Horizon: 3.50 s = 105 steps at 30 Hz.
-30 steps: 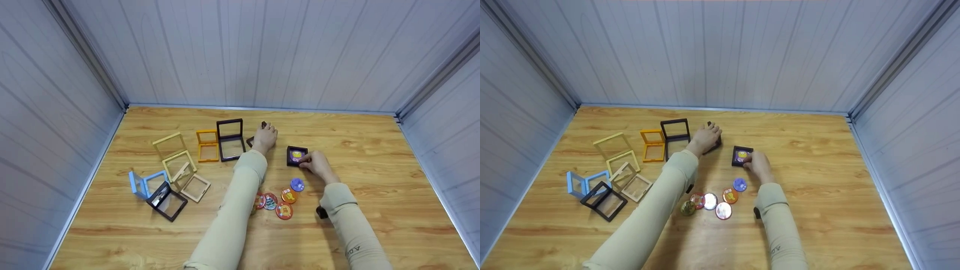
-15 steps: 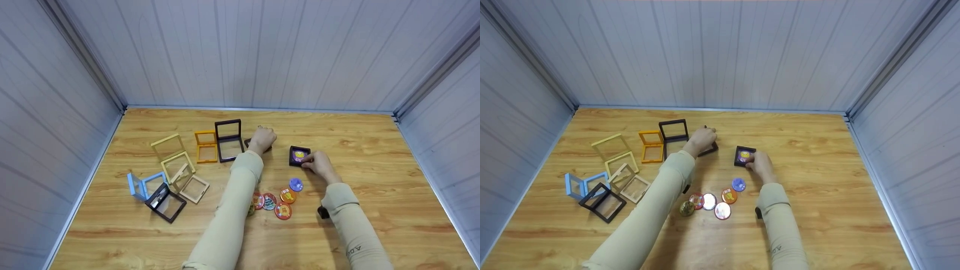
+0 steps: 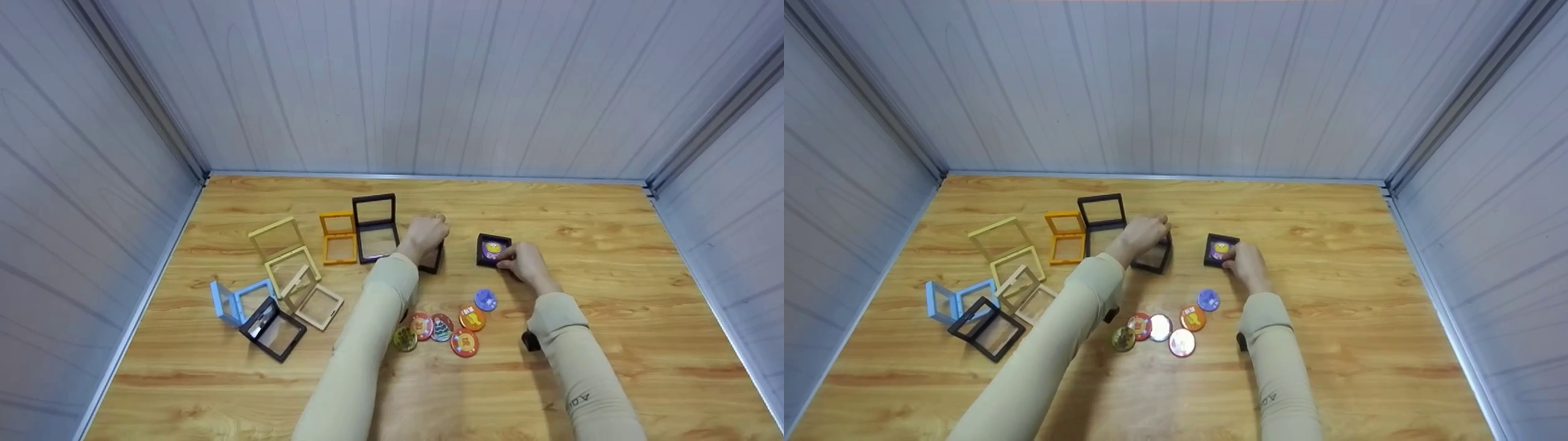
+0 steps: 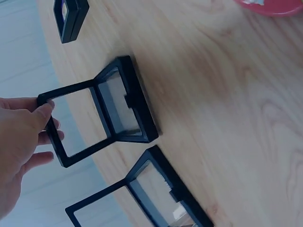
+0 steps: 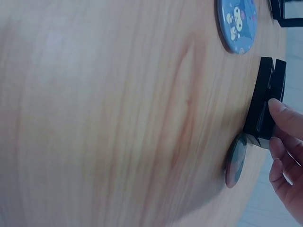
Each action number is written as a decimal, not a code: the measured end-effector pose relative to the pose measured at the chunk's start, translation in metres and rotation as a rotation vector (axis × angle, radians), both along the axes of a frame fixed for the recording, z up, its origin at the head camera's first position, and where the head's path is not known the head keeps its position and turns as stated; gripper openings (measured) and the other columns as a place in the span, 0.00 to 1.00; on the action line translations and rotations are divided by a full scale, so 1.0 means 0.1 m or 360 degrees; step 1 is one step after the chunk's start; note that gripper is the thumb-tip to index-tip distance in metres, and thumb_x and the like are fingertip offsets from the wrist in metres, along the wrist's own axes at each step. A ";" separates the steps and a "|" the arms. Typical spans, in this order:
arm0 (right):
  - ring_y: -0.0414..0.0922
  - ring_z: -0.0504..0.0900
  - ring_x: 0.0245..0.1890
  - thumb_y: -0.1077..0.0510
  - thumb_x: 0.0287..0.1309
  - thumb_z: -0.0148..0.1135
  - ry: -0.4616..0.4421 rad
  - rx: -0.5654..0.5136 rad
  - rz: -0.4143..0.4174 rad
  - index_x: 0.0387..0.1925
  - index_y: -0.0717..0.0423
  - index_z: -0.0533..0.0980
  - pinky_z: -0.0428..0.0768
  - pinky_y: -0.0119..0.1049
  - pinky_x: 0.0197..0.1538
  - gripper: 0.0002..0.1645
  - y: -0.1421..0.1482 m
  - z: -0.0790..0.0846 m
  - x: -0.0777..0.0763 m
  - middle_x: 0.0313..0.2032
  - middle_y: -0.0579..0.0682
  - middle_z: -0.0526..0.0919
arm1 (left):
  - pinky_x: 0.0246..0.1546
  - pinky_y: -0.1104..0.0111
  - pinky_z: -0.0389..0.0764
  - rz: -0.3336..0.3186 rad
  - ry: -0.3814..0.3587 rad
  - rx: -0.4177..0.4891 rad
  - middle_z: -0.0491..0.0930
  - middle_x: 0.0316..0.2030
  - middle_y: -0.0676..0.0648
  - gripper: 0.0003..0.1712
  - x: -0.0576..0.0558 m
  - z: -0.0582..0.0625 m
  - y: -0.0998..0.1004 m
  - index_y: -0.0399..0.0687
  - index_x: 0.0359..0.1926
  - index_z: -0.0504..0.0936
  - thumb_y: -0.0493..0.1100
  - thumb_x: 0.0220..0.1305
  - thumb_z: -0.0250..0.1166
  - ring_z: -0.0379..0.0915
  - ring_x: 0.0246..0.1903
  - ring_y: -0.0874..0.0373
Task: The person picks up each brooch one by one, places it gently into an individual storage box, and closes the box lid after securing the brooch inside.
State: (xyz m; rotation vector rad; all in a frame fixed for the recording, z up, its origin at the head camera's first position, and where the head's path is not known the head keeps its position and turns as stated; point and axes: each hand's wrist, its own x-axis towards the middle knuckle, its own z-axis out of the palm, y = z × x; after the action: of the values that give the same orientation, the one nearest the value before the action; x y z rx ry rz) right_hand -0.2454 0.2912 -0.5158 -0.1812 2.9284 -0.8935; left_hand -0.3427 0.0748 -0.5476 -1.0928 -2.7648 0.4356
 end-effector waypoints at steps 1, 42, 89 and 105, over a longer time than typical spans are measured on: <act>0.58 0.75 0.42 0.65 0.46 0.64 -0.0003 0.0009 0.0001 0.31 0.64 0.81 0.71 0.49 0.47 0.08 0.00 0.00 -0.01 0.37 0.62 0.80 | 0.25 0.64 0.77 0.0025 -0.0048 -0.0008 0.74 0.40 0.51 0.17 0.03 0.02 -0.01 0.58 0.35 0.81 0.34 0.64 0.49 0.73 0.34 0.57; 0.58 0.75 0.36 0.68 0.50 0.60 0.0022 0.0033 -0.0120 0.36 0.69 0.79 0.73 0.49 0.39 0.09 0.59 0.02 0.16 0.36 0.67 0.78 | 0.26 0.62 0.76 0.0282 -0.0491 0.0666 0.76 0.30 0.43 0.09 1.10 0.72 -0.63 0.40 0.28 0.80 0.35 0.60 0.54 0.75 0.26 0.52; 0.59 0.75 0.36 0.67 0.51 0.59 0.0073 0.0090 -0.0259 0.39 0.68 0.78 0.73 0.48 0.34 0.12 0.96 -0.01 0.66 0.39 0.68 0.77 | 0.29 0.66 0.72 0.0459 -0.0696 0.1271 0.75 0.32 0.44 0.14 1.30 0.51 -0.75 0.38 0.41 0.79 0.44 0.62 0.55 0.71 0.29 0.56; 0.58 0.75 0.34 0.70 0.51 0.56 0.0086 0.0153 -0.0223 0.41 0.69 0.76 0.73 0.48 0.33 0.13 1.15 0.06 0.70 0.39 0.70 0.75 | 0.45 0.62 0.72 0.0458 -0.0565 0.1589 0.74 0.42 0.41 0.22 1.54 0.40 -0.96 0.35 0.48 0.75 0.47 0.58 0.59 0.72 0.43 0.50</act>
State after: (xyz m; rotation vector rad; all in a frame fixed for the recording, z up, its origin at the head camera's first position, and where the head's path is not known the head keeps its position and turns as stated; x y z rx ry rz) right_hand -0.1750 0.4062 -0.5094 0.0058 3.0576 -0.7738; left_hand -0.1884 -0.0215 -0.5074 -0.5342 -2.7704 -1.1046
